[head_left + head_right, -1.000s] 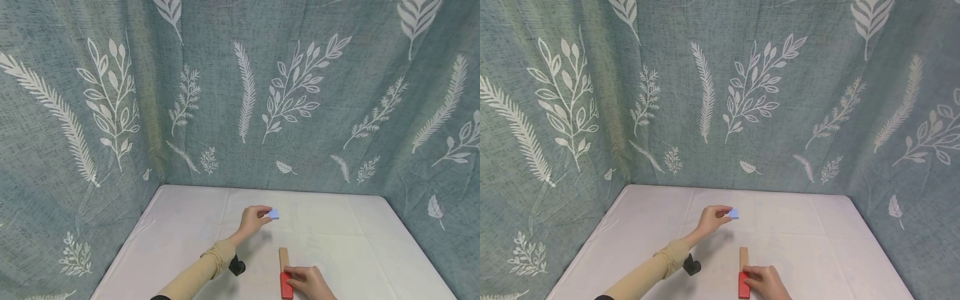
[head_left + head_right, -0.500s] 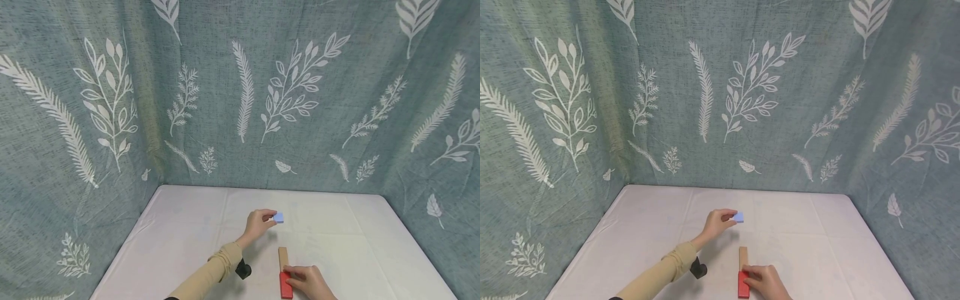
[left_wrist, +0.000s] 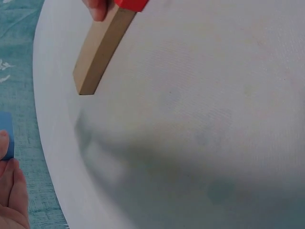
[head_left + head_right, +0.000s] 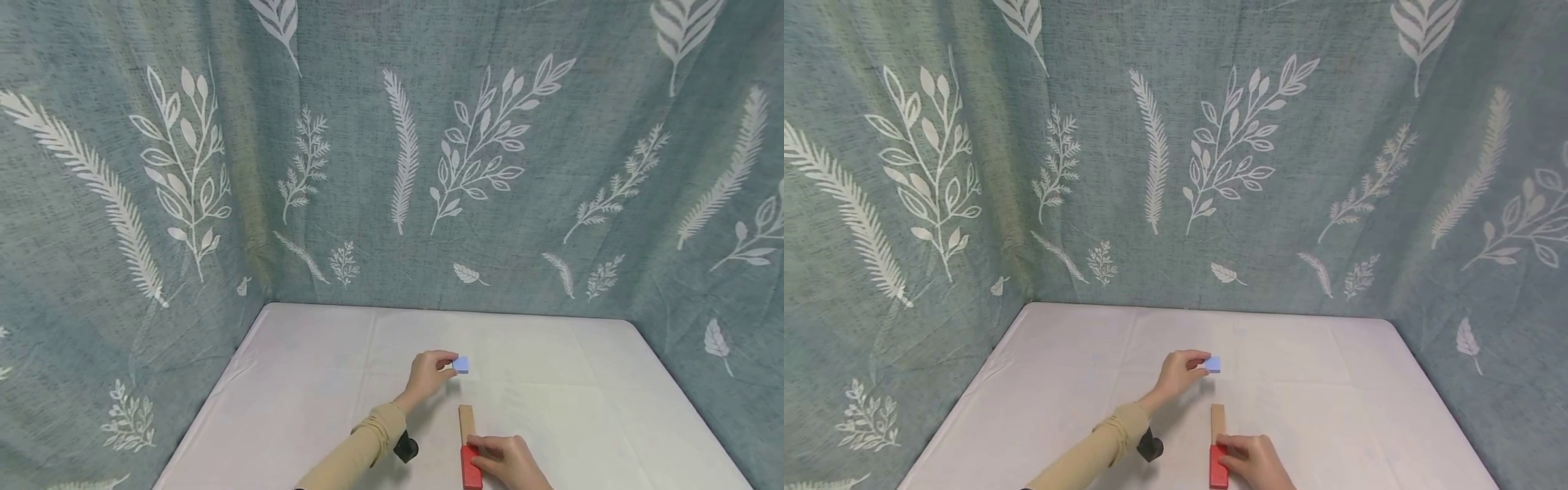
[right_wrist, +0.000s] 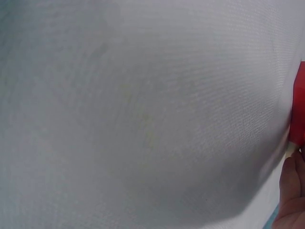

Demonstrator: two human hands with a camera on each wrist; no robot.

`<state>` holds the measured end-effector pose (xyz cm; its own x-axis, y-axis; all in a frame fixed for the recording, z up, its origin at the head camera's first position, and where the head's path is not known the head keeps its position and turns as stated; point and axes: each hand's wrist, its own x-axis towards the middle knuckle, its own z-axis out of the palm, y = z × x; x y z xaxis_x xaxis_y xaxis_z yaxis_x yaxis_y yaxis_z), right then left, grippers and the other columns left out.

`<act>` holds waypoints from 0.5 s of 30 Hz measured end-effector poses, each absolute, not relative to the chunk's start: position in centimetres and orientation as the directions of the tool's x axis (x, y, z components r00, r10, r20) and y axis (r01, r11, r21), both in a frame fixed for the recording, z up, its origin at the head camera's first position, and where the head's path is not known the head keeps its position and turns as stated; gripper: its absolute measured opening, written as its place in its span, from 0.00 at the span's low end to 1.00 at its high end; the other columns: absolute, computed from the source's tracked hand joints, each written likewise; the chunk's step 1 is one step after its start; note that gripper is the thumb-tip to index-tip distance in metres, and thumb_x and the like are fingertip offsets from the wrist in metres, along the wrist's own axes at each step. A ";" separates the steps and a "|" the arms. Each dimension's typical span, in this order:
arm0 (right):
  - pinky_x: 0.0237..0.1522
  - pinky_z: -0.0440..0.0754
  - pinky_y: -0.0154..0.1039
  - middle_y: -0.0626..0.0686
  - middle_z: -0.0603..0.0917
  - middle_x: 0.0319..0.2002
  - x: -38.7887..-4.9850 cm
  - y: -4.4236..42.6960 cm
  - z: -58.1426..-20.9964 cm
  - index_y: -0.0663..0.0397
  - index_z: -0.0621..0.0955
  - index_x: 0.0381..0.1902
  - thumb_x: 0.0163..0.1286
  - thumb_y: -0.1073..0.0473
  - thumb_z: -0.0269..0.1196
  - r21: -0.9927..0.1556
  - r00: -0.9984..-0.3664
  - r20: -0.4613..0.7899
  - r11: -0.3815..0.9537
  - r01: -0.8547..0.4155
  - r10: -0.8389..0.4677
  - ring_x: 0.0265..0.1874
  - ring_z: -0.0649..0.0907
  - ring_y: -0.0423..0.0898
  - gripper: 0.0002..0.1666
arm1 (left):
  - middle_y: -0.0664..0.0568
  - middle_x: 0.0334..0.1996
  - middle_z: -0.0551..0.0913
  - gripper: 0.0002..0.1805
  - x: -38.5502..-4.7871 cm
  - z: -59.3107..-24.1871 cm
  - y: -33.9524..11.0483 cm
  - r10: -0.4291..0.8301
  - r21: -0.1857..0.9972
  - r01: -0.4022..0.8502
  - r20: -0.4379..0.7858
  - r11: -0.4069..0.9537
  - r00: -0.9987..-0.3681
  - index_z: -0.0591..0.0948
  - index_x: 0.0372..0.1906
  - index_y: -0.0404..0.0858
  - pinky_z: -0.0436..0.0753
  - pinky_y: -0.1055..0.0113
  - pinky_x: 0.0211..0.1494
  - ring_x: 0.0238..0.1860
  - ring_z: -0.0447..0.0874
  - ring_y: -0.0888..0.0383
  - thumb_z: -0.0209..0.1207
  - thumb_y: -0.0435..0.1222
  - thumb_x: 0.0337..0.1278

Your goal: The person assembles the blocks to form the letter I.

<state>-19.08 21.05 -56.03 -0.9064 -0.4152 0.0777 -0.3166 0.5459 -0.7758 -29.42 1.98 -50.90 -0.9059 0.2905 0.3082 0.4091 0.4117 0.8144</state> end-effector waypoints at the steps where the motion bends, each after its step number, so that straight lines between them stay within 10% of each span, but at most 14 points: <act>1: 0.42 0.87 0.39 0.58 0.87 0.44 -19.1 21.1 -56.0 0.63 0.84 0.47 0.57 0.54 0.69 -0.775 -0.905 0.086 0.543 -0.324 -0.417 0.44 0.86 0.43 0.23 | 0.39 0.45 0.85 0.15 -29.4 -51.0 2.1 0.288 0.814 0.410 0.310 0.412 -0.906 0.83 0.45 0.28 0.85 0.63 0.50 0.47 0.85 0.47 0.64 0.25 0.50; 15: 0.41 0.87 0.38 0.58 0.87 0.43 -19.1 21.2 -56.1 0.64 0.85 0.45 0.58 0.54 0.68 -0.756 -0.894 0.139 0.537 -0.374 -0.427 0.44 0.85 0.37 0.21 | 0.37 0.42 0.86 0.14 -28.8 -52.0 2.6 0.296 0.807 0.418 0.315 0.417 -0.902 0.83 0.44 0.25 0.86 0.58 0.48 0.45 0.86 0.45 0.64 0.23 0.47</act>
